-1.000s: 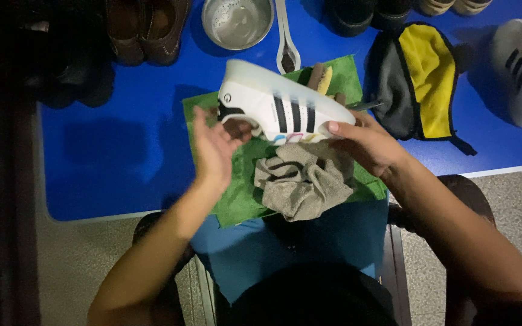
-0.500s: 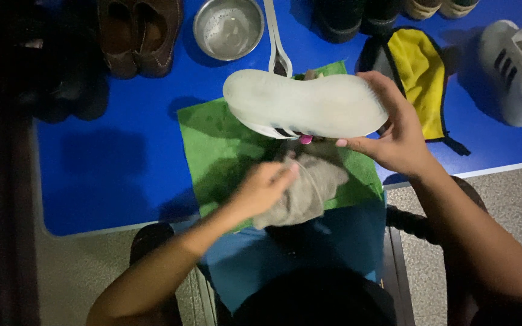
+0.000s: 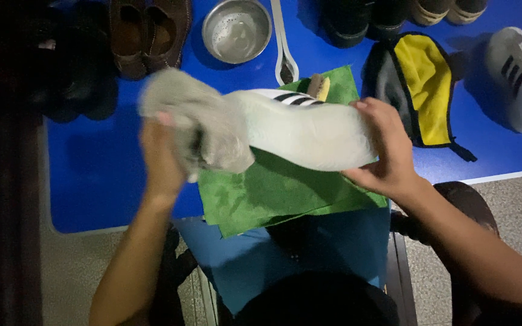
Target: The person cleans a white sneaker by wiping it with a cloth, inserting colorful plastic strips into the shoe's upper, and scrubbing the surface with a brush. The person repeatedly dips the brush into a bowl of water and scrubs the shoe on a green towel.
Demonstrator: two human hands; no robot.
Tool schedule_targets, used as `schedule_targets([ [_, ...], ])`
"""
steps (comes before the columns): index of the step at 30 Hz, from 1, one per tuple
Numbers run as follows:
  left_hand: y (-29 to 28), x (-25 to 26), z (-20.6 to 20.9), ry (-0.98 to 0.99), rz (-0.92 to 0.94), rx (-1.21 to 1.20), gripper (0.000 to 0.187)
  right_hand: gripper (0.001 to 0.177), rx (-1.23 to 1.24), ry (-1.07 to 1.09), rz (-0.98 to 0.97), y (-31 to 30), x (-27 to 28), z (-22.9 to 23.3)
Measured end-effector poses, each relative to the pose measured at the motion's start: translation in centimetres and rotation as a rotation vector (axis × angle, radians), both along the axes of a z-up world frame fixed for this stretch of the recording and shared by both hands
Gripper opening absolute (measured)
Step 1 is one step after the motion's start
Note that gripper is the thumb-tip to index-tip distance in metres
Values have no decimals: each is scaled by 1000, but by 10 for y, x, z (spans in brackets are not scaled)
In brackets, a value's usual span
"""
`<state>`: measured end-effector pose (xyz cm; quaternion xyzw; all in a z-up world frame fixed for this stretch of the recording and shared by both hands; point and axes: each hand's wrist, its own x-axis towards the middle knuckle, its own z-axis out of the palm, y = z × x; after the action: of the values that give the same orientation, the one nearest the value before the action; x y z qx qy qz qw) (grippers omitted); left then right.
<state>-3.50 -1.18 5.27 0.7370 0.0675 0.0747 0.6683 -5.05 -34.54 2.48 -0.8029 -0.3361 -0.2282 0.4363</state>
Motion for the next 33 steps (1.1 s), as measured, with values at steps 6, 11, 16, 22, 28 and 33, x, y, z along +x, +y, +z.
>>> schedule_targets([
  [6,-49,-19,-8,-574,-423,625,33,75,-85,-47,67,6,-2,-9],
  [11,-78,-38,-11,-618,-420,779,27,77,-84,-69,-19,19,-6,-2],
  [16,-101,-63,-20,-648,-518,729,28,76,-71,-79,-66,26,-9,3],
  [22,-104,-93,-24,-704,-659,523,41,77,-16,-93,-93,22,-15,5],
  [28,-59,-124,-105,-684,-738,356,21,68,-87,-1,-144,16,-21,12],
  [33,-56,-71,-26,-443,282,-239,41,68,-88,-31,-121,18,-21,9],
])
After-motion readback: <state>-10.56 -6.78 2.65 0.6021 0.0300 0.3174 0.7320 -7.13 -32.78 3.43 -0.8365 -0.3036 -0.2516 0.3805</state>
